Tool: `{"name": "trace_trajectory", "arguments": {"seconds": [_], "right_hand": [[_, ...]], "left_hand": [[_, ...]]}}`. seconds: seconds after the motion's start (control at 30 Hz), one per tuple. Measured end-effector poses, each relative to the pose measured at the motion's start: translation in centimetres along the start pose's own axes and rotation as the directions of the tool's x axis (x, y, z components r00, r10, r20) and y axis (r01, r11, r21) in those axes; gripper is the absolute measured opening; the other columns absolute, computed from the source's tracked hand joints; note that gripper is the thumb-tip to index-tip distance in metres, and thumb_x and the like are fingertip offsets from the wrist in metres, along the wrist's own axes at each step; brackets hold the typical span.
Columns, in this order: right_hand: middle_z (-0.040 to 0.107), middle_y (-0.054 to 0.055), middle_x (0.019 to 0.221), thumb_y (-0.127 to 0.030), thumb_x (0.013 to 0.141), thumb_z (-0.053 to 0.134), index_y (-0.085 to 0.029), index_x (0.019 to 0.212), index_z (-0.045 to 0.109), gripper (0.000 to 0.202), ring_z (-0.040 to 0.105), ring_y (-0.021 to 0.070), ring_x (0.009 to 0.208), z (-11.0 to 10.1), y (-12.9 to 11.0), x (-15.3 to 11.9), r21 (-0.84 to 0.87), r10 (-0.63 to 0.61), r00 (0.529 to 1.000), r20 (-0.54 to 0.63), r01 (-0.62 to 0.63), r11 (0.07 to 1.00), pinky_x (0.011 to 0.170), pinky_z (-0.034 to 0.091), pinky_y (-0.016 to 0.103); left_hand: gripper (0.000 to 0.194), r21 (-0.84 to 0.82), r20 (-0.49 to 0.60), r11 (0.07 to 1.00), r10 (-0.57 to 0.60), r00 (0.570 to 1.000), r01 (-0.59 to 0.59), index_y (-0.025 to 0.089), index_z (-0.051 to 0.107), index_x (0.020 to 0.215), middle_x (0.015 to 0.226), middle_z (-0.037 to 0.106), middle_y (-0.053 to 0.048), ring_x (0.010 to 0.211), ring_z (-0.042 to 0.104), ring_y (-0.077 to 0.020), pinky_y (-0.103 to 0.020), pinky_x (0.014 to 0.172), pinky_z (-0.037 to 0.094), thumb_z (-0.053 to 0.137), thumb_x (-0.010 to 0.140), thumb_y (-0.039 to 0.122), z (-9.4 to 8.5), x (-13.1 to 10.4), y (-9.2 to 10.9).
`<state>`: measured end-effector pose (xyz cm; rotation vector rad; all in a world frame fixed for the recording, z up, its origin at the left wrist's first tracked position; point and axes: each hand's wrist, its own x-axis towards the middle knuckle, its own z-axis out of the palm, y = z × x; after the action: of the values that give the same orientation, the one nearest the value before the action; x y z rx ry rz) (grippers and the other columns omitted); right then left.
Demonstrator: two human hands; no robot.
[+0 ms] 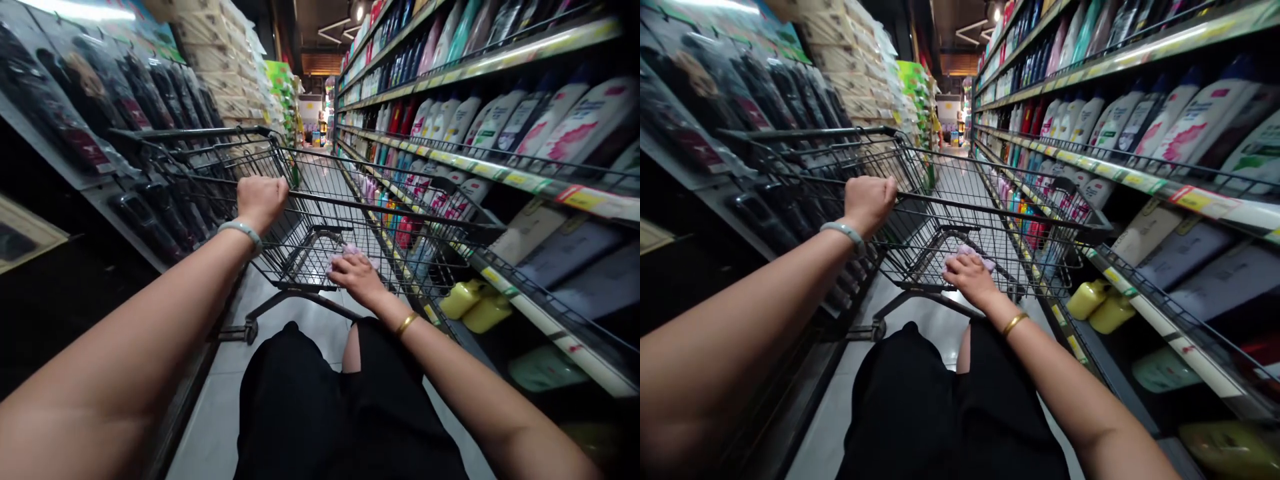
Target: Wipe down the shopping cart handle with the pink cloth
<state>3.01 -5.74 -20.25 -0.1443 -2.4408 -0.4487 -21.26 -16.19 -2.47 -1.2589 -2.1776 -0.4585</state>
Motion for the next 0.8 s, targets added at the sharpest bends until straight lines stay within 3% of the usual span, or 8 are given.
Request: {"name": "trace_trajectory", "arguments": {"seconds": [0.1,0.2,0.3,0.43,0.5,0.57,0.7,0.8], "right_hand": [[0.073,0.003,0.129,-0.032,0.105,0.062,-0.037,0.115,0.080,0.022,0.054,0.0271,0.128,-3.4,2.2,1.1,0.018,0.137,0.985,-0.103,-0.136,0.991,0.105,0.037,0.043],[0.071,0.005,0.130,-0.036,0.104,0.063,-0.038,0.118,0.080,0.022,0.053,0.0278,0.124,-5.6,3.9,2.5,0.026,0.284,0.943,-0.171,-0.284,0.958,0.103,0.036,0.044],[0.071,0.005,0.131,-0.033,0.104,0.062,-0.038,0.115,0.080,0.021,0.054,0.0272,0.120,-4.2,3.2,1.2,0.033,0.302,0.948,-0.100,-0.301,0.953,0.102,0.036,0.043],[0.075,0.002,0.125,-0.024,0.103,0.061,-0.037,0.105,0.083,0.026,0.058,0.0250,0.113,-0.3,0.3,-3.4,0.082,0.385,0.923,0.001,-0.384,0.920,0.098,0.039,0.040],[0.075,0.002,0.118,-0.022,0.100,0.064,-0.035,0.099,0.085,0.025,0.059,0.0240,0.111,0.0,-0.1,-4.7,0.131,0.447,0.895,-0.004,-0.442,0.887,0.096,0.041,0.039],[0.074,0.003,0.116,-0.023,0.098,0.066,-0.034,0.098,0.085,0.022,0.058,0.0239,0.109,-1.3,0.5,-4.2,0.165,0.504,0.860,-0.083,-0.487,0.858,0.095,0.042,0.038],[0.067,0.008,0.121,-0.026,0.098,0.064,-0.033,0.109,0.084,0.024,0.053,0.0287,0.114,-5.4,3.6,0.1,0.191,0.581,0.744,-0.330,-0.551,0.813,0.100,0.043,0.045],[0.062,0.009,0.123,-0.020,0.097,0.059,-0.031,0.111,0.083,0.030,0.052,0.0298,0.114,-5.6,4.5,1.9,0.200,0.655,0.667,-0.356,-0.630,0.750,0.101,0.045,0.047]], "left_hand": [[0.063,0.059,0.008,0.998,0.001,1.000,-0.001,0.013,0.075,0.086,0.099,0.076,-0.023,0.105,0.065,-0.0369,-0.049,0.094,0.039,0.022,0.102,0.040,-0.9,0.3,1.2],[0.058,-0.015,-0.016,0.995,0.094,0.995,-0.094,0.016,0.072,0.080,0.095,0.076,-0.019,0.103,0.065,-0.0340,-0.048,0.097,0.036,0.025,0.104,0.041,-1.2,0.1,4.9],[0.055,-0.162,0.046,0.969,0.199,0.979,-0.189,0.020,0.070,0.078,0.092,0.077,-0.014,0.093,0.067,-0.0304,-0.045,0.089,0.038,0.030,0.106,0.045,-0.9,-0.7,10.1],[0.057,-0.190,-0.025,0.946,0.263,0.964,-0.263,0.021,0.072,0.082,0.095,0.079,-0.014,0.093,0.067,-0.0297,-0.044,0.085,0.037,0.029,0.108,0.047,0.3,-2.1,14.7],[0.058,-0.188,-0.077,0.948,0.245,0.966,-0.256,0.022,0.073,0.081,0.094,0.079,-0.013,0.093,0.066,-0.0289,-0.045,0.085,0.037,0.028,0.109,0.046,1.0,-2.4,15.2],[0.058,-0.191,-0.103,0.954,0.214,0.971,-0.230,0.022,0.073,0.079,0.092,0.078,-0.012,0.092,0.065,-0.0281,-0.046,0.086,0.036,0.027,0.109,0.043,1.7,-2.3,15.1],[0.053,-0.213,-0.114,0.957,0.176,0.978,-0.197,0.023,0.071,0.075,0.087,0.076,-0.010,0.091,0.063,-0.0278,-0.046,0.087,0.035,0.032,0.106,0.039,2.3,-1.7,14.9],[0.050,-0.236,-0.088,0.951,0.186,0.979,-0.202,0.023,0.067,0.070,0.085,0.076,-0.009,0.091,0.063,-0.0274,-0.046,0.087,0.035,0.034,0.105,0.038,2.4,-1.1,15.0]]}}
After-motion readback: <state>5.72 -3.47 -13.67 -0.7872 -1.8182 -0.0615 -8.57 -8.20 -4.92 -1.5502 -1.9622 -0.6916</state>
